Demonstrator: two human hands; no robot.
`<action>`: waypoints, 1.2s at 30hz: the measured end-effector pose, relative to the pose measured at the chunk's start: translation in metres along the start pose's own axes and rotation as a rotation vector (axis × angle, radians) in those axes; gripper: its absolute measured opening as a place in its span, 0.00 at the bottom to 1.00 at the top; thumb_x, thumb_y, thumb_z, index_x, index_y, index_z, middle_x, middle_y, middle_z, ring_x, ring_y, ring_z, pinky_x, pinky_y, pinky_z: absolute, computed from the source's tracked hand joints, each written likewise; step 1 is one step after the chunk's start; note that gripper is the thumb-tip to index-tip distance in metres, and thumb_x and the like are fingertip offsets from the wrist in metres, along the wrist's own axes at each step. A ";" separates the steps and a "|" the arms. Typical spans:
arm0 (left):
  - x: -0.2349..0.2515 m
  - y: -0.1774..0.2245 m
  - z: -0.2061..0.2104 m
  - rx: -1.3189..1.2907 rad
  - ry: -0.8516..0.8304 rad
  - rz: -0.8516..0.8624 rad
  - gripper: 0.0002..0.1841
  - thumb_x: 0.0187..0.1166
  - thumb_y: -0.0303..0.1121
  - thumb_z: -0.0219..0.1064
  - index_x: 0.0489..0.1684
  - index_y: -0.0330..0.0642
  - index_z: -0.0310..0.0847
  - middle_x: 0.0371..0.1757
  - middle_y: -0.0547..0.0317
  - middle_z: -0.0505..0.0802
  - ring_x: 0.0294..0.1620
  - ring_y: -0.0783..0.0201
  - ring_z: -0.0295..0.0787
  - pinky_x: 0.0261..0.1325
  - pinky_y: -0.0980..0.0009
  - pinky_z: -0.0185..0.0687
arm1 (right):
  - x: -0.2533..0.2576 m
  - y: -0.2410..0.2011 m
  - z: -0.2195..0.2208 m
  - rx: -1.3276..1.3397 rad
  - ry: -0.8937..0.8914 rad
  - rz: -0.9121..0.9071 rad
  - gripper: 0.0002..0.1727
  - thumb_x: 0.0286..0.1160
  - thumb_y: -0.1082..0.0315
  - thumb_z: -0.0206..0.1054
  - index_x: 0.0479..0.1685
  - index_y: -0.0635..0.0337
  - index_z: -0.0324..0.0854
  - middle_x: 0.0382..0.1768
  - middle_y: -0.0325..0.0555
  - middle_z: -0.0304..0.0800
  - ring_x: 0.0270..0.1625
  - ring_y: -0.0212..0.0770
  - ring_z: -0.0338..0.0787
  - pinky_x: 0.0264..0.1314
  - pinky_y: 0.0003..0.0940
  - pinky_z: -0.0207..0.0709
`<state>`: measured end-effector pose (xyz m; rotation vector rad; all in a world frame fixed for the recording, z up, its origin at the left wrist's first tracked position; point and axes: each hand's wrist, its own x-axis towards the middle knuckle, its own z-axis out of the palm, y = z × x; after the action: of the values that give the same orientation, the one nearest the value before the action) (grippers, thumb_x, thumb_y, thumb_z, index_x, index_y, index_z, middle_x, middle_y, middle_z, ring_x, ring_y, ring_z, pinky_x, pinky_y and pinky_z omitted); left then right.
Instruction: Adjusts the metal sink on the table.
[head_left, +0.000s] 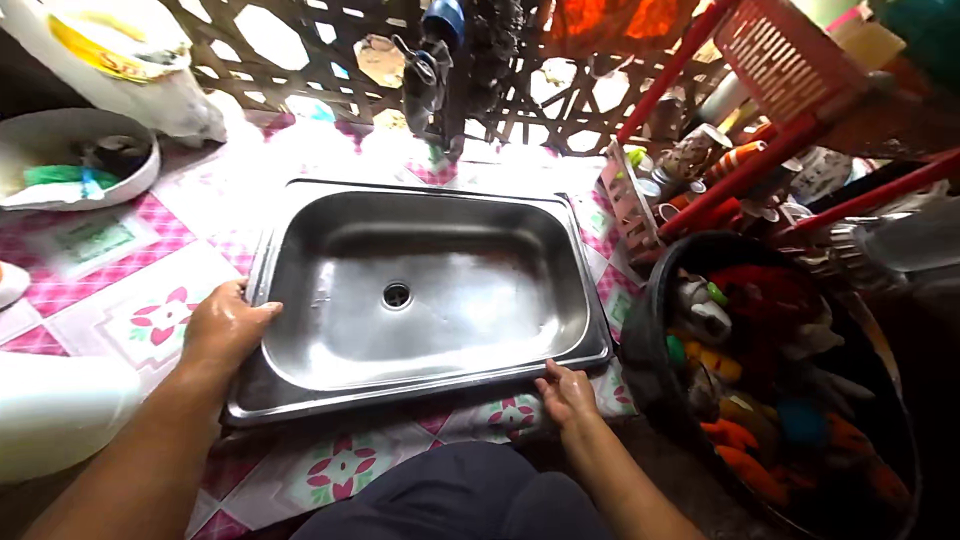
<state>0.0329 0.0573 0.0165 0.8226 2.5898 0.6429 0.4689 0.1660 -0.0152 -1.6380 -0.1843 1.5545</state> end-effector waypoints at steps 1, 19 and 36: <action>-0.002 0.000 -0.001 0.003 0.005 0.005 0.28 0.69 0.30 0.76 0.69 0.30 0.75 0.61 0.25 0.86 0.66 0.28 0.82 0.66 0.27 0.69 | 0.001 0.000 -0.001 0.003 -0.002 0.007 0.26 0.77 0.82 0.64 0.73 0.65 0.60 0.54 0.60 0.78 0.44 0.48 0.87 0.39 0.41 0.87; -0.003 -0.014 -0.001 -0.016 -0.006 -0.062 0.28 0.70 0.31 0.77 0.71 0.33 0.77 0.60 0.28 0.87 0.65 0.31 0.82 0.67 0.29 0.69 | -0.028 -0.004 -0.011 0.036 -0.100 -0.109 0.24 0.79 0.82 0.64 0.69 0.62 0.58 0.51 0.59 0.83 0.39 0.47 0.92 0.34 0.41 0.89; -0.017 -0.010 -0.069 0.161 0.042 0.146 0.26 0.86 0.52 0.62 0.68 0.40 0.86 0.64 0.32 0.86 0.68 0.32 0.81 0.68 0.30 0.72 | -0.016 -0.001 -0.011 -0.055 -0.102 -0.164 0.21 0.80 0.82 0.61 0.66 0.61 0.60 0.44 0.51 0.82 0.33 0.38 0.90 0.32 0.33 0.89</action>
<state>0.0104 0.0182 0.0718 1.0671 2.6645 0.5010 0.4749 0.1515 -0.0043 -1.5454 -0.4092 1.5191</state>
